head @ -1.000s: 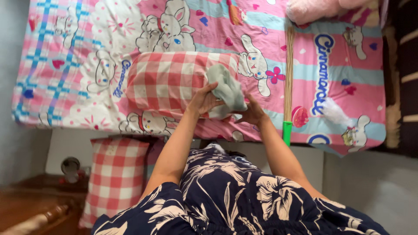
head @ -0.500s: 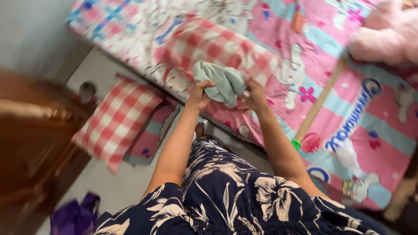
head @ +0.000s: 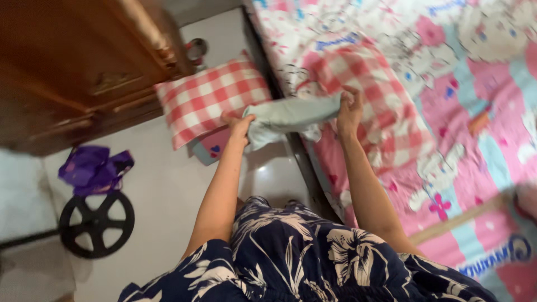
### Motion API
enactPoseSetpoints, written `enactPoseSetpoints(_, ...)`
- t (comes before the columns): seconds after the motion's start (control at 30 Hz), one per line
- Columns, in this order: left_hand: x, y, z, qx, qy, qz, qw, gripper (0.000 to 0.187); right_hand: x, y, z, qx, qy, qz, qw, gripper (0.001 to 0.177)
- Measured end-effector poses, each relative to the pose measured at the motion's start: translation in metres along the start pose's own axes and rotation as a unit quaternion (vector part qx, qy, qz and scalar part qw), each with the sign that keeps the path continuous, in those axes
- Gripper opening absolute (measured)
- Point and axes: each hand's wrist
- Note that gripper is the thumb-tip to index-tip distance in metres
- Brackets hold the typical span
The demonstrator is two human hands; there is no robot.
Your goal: The person hits a pillow with a bundle of sticks and smooths it by hand on a bed, then places a piece of fabric inside a closet and returns to hit the pillow again with the sticks.
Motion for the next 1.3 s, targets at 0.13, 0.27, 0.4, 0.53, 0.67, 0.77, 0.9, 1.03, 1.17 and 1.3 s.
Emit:
enactPoseSetpoints(0.13,-0.021,0.028,0.086,0.117,0.093,-0.004,0.989,0.116,-0.006,-0.017,-0.055,-0.028,-0.038,0.043,0.998,0.029)
enactPoseSetpoints(0.27,-0.025,0.056,0.174,0.226,0.020,-0.014,0.974,0.121,-0.001,-0.042,-0.110,-0.249,-0.226,-0.183,0.924,0.032)
enactPoseSetpoints(0.4,0.000,0.080,0.226,-0.062,0.116,-0.197,0.971,0.108,0.006,-0.043,-0.176,-0.171,-0.363,-0.074,0.913,0.061)
enactPoseSetpoints(0.53,0.031,0.110,0.276,-0.106,0.164,-0.257,0.947,0.089,0.020,-0.049,-0.232,0.008,-0.403,0.061,0.913,0.052)
enactPoseSetpoints(0.67,0.052,0.118,0.330,-0.175,0.245,-0.352,0.886,0.044,0.047,-0.080,-0.272,0.263,-0.351,0.321,0.839,0.026)
enactPoseSetpoints(0.77,0.049,0.112,0.371,-0.087,0.328,-0.436,0.834,0.033,0.078,-0.119,-0.296,0.227,-0.404,0.390,0.795,0.018)
enactPoseSetpoints(0.9,0.011,0.107,0.406,0.154,0.401,-0.415,0.802,0.030,0.112,-0.174,-0.330,0.078,-0.648,0.256,0.713,0.031)
enactPoseSetpoints(1.03,-0.026,0.131,0.371,0.223,0.239,-0.403,0.855,0.025,0.147,-0.197,-0.405,0.042,-0.779,0.148,0.608,0.032)
enactPoseSetpoints(1.17,-0.021,0.165,0.318,0.338,-0.087,-0.243,0.905,0.035,0.189,-0.212,-0.473,0.045,-0.691,0.278,0.666,0.025)
enactPoseSetpoints(1.3,-0.008,0.189,0.319,0.384,-0.094,-0.198,0.897,0.036,0.193,-0.237,-0.506,0.025,-0.633,0.312,0.708,0.022)
Point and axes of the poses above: each hand's wrist, its own x-axis away from the middle knuckle, its own z-axis out of the back of the hand, y = z × x, and after that the axes turned 3 degrees about y, right-handed
